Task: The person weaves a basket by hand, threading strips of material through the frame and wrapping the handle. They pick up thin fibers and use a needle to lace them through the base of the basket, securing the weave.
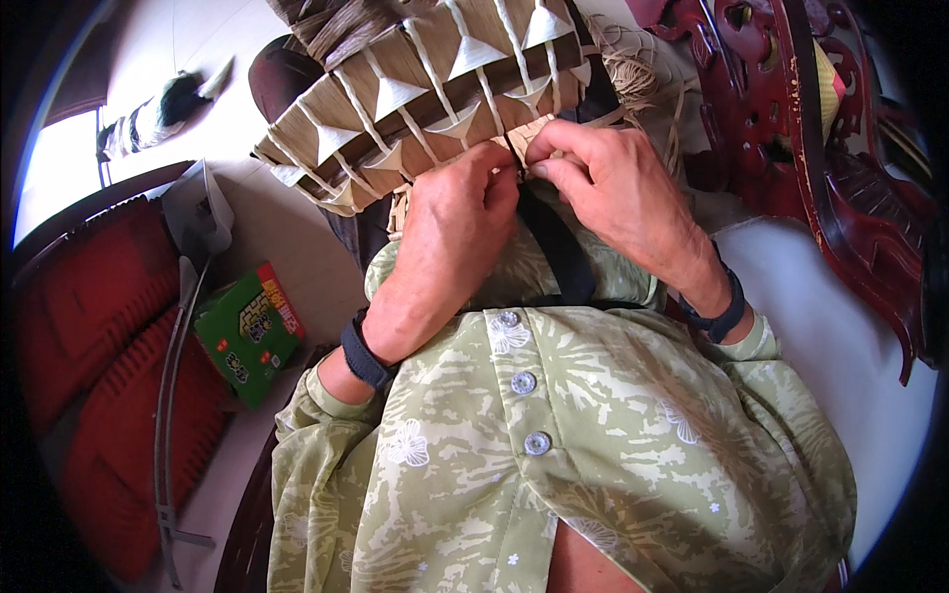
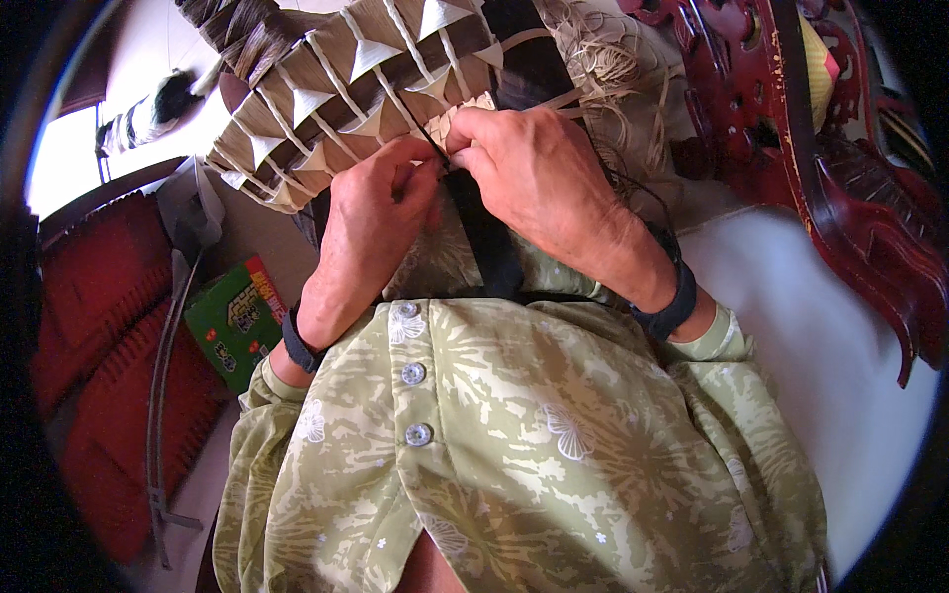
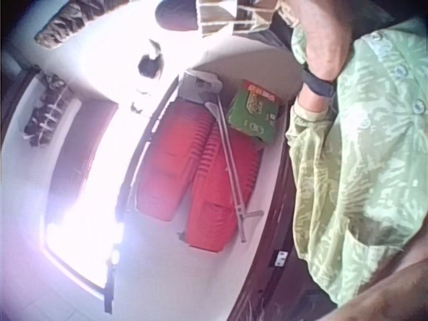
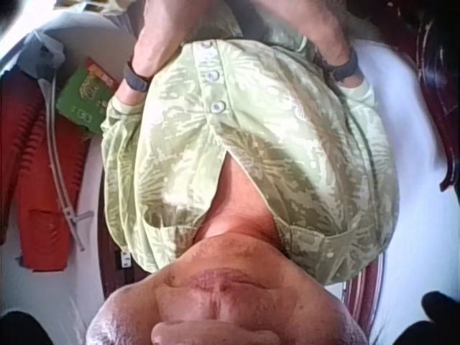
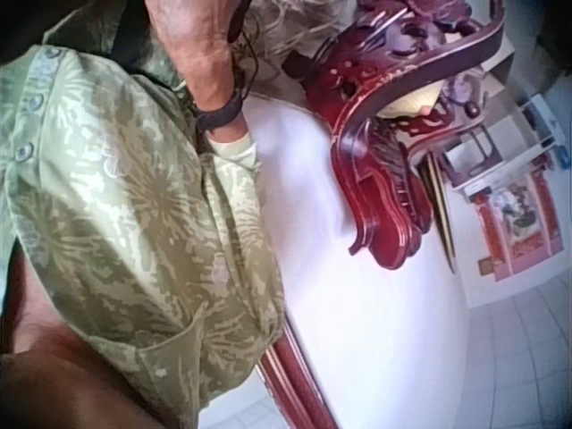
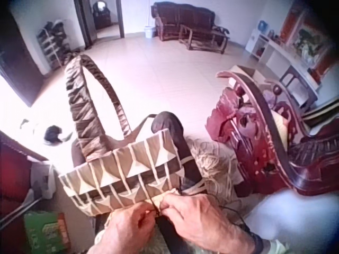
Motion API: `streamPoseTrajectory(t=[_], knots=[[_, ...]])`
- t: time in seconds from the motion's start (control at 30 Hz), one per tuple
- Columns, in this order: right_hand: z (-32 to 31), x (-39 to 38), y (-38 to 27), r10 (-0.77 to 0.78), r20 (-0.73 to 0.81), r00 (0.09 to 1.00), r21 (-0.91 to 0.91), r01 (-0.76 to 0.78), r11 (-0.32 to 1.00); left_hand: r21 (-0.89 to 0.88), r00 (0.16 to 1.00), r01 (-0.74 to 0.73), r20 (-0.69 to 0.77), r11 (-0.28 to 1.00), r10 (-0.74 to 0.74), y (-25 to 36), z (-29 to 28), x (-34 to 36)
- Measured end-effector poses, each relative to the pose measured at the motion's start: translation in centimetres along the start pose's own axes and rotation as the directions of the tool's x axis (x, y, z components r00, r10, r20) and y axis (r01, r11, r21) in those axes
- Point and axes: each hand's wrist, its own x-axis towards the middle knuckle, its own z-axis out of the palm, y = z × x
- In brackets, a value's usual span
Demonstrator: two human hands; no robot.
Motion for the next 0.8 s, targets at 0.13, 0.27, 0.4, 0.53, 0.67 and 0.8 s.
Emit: streamPoseTrajectory(t=[0.13,0.27,0.4,0.53,0.67,0.8], knots=[[0.0,-0.3,-0.3,0.051,0.009,0.999,-0.036,-0.051,0.998,-0.072,0.995,0.09,0.046,0.993,-0.087,0.2,-0.2,-0.2],[0.8,-0.5,-0.6,0.066,-0.051,0.996,-0.102,-0.071,0.992,0.069,0.997,-0.029,-0.069,0.997,0.034,0.2,0.5,-0.1],[0.8,-1.2,-0.3,0.022,-0.11,0.994,-0.109,-0.034,0.993,0.223,0.996,-0.059,-0.054,0.973,0.073,0.0,0.5,-0.3],[0.8,-1.7,0.2,-0.059,-0.186,0.981,-0.112,0.039,0.993,0.246,0.99,-0.12,-0.048,0.962,0.136,-0.1,0.1,-0.5],[1.3,-1.8,0.2,-0.094,-0.225,0.97,-0.143,0.062,0.988,0.333,0.97,-0.184,-0.093,0.925,0.226,0.3,0.1,-0.4],[1.3,-1.9,0.1,-0.149,-0.229,0.962,-0.223,0.097,0.97,0.436,0.994,-0.076,-0.042,0.897,0.105,0.8,-0.4,-1.0]])
